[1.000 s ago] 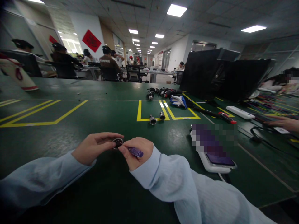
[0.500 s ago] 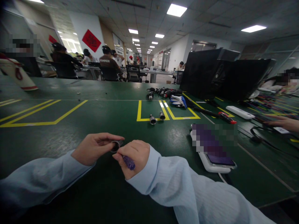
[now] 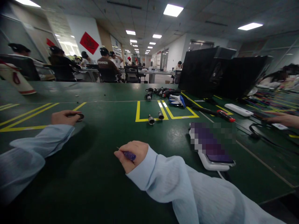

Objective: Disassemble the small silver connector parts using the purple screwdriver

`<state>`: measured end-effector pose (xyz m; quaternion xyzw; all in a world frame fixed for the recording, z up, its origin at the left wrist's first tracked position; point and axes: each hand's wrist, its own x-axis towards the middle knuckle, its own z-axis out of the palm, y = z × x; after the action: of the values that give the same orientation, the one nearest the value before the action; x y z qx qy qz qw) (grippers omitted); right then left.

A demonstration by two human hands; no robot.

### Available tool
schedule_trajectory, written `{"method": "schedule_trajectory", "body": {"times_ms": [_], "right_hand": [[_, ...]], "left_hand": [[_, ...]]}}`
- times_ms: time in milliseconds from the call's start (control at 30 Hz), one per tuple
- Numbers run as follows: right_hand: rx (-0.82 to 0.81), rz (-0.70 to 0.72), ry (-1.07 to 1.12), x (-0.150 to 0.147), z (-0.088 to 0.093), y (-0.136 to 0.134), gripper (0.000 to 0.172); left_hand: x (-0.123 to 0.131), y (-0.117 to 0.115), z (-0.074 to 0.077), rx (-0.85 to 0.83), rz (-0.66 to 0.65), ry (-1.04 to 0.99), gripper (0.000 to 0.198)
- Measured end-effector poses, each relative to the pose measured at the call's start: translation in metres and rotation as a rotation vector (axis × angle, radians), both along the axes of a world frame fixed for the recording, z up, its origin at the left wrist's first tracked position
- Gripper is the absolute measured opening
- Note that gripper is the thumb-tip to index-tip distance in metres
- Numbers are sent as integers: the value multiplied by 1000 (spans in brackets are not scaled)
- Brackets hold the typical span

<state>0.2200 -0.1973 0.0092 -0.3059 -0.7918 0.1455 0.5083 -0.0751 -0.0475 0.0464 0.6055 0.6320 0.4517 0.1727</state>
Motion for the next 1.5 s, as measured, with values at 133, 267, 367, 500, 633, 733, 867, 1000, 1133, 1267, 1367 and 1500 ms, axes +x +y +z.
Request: {"method": "schedule_trajectory", "body": {"times_ms": [133,267,367,500,633,733,867,1000,1133,1267,1367,1500], "right_hand": [[-138,-19,64,-1,-2,5,18],[-409,-90,268,-2,-5,12,23],[-613,-65,501,-3,-5,19,25],[-828,90,708,2,-2,26,28],[-954,252,794,9,2,28,30],[-934,284,777,13,8,28,34],[-781,219,644,14,13,22,37],[-503,8,371,11,11,10,37],[-112,-81,-10,7,9,0,32],[44,-63,-147,4,11,-3,31],[-221,-85,38,2,10,1,36],[-719,-5,438,3,6,12,37]], "left_hand": [[-29,8,-2,79,-91,16,2],[-19,13,-14,127,-55,-96,8],[3,12,-20,18,19,-96,25],[38,-4,-25,-26,-203,55,45],[82,-36,-30,145,-343,256,43],[112,-63,-32,240,-548,348,30],[137,-86,-35,161,-750,266,23],[145,-94,-38,40,-878,174,22],[142,-95,-41,-27,-947,189,20],[140,-94,-44,-2,-948,246,18],[139,-95,-45,20,-928,269,20],[139,-96,-43,67,-920,271,21]]}}
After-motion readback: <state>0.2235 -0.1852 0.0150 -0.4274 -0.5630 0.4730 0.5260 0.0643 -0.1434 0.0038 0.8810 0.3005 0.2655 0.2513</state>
